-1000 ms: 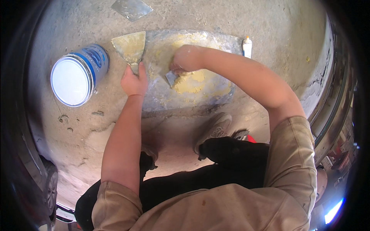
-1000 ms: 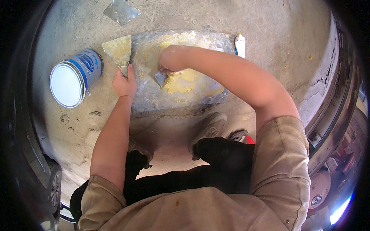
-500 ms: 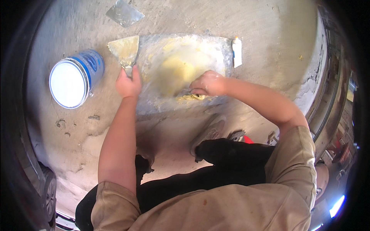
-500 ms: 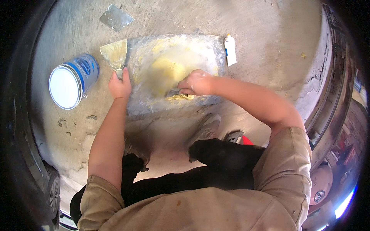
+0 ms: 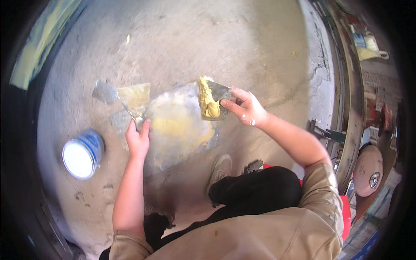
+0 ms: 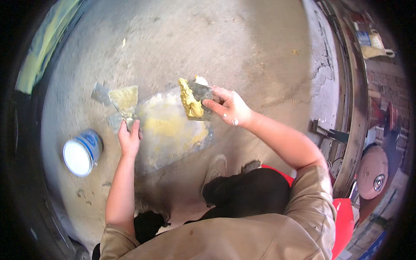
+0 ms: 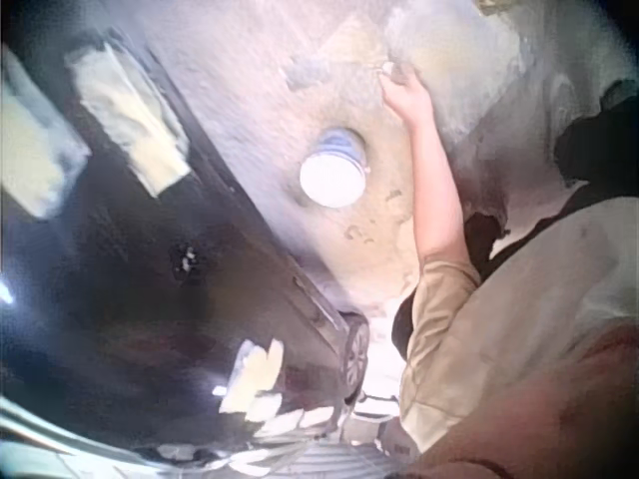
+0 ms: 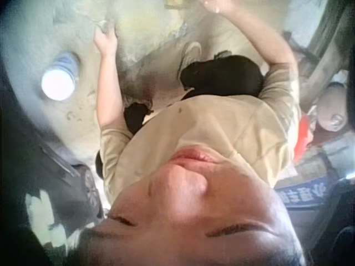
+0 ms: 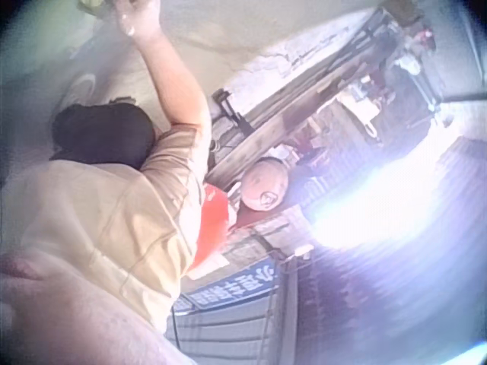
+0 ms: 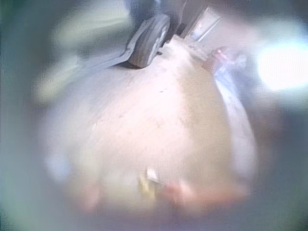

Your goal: The person applies yellow body filler to a black car's rear quarter panel using two putty knives, smoothing the material over the surface. They then mix additional filler on a flat board on the floor and continue applying it to the panel.

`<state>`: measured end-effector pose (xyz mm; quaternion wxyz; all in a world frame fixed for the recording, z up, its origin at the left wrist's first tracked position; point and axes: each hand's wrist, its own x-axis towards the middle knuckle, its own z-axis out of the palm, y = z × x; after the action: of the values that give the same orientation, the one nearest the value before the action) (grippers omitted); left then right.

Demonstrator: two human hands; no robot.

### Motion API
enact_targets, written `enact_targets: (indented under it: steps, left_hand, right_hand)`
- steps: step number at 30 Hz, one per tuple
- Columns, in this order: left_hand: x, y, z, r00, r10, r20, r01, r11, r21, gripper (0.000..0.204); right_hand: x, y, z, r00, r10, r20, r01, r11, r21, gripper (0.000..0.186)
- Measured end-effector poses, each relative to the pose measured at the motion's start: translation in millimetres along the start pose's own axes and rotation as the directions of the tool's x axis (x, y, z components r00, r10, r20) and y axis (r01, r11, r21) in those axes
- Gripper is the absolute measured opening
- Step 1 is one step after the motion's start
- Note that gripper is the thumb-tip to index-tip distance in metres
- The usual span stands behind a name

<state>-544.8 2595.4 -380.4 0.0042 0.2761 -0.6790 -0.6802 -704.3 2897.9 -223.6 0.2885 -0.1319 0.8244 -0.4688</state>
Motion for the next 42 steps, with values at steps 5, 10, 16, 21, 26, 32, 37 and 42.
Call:
enact_targets:
  steps: [5, 10, 16, 21, 26, 32, 37, 42]
  left_hand:
    - [-12.1, 86.9, 29.0, 0.948, 0.017, 0.319, 0.093, 0.940, -0.327, 0.037]
    - [-20.2, 123.6, 33.8, 0.804, 0.044, 0.593, 0.142, 0.954, -0.264, 0.038]
    - [-27.6, 125.7, 42.1, 0.761, -0.041, 0.647, 0.158, 0.980, -0.124, 0.039]
    - [-29.5, 122.5, 41.9, 0.788, -0.028, 0.615, 0.159, 0.974, -0.159, 0.038]
    - [-33.1, 117.1, 36.2, 0.824, -0.021, 0.567, 0.078, 0.994, -0.076, 0.038]
    - [-36.8, 109.0, 34.1, 0.843, 0.127, 0.523, -0.137, 0.990, -0.019, 0.037]
    - [-34.4, 96.4, 32.6, 0.836, 0.204, 0.509, -0.249, 0.968, 0.021, 0.039]
    - [-37.4, 88.5, 31.1, 0.840, 0.162, 0.518, -0.186, 0.983, -0.006, 0.038]
  right_hand:
    - [-10.1, -19.2, -16.7, 0.927, -0.010, -0.374, 0.128, 0.947, 0.293, 0.020]
    - [-15.4, -30.8, -21.2, 0.834, -0.131, -0.536, 0.360, 0.864, 0.351, 0.019]
    - [-16.6, -41.4, -3.1, 0.772, -0.322, -0.548, 0.471, 0.869, 0.154, 0.020]
    - [-8.2, -44.6, 4.1, 0.607, -0.764, -0.219, 0.654, 0.636, -0.410, 0.043]
    - [0.7, -44.0, 2.9, 0.674, -0.739, 0.004, 0.679, 0.617, -0.397, 0.057]
    - [-8.6, -49.7, -3.0, 0.768, -0.626, 0.134, 0.600, 0.629, -0.494, 0.055]
    - [-9.5, -55.4, -7.0, 0.836, -0.502, 0.223, 0.537, 0.663, -0.522, 0.055]
    - [-13.5, -42.3, -8.9, 0.860, -0.415, 0.298, 0.508, 0.638, -0.578, 0.051]
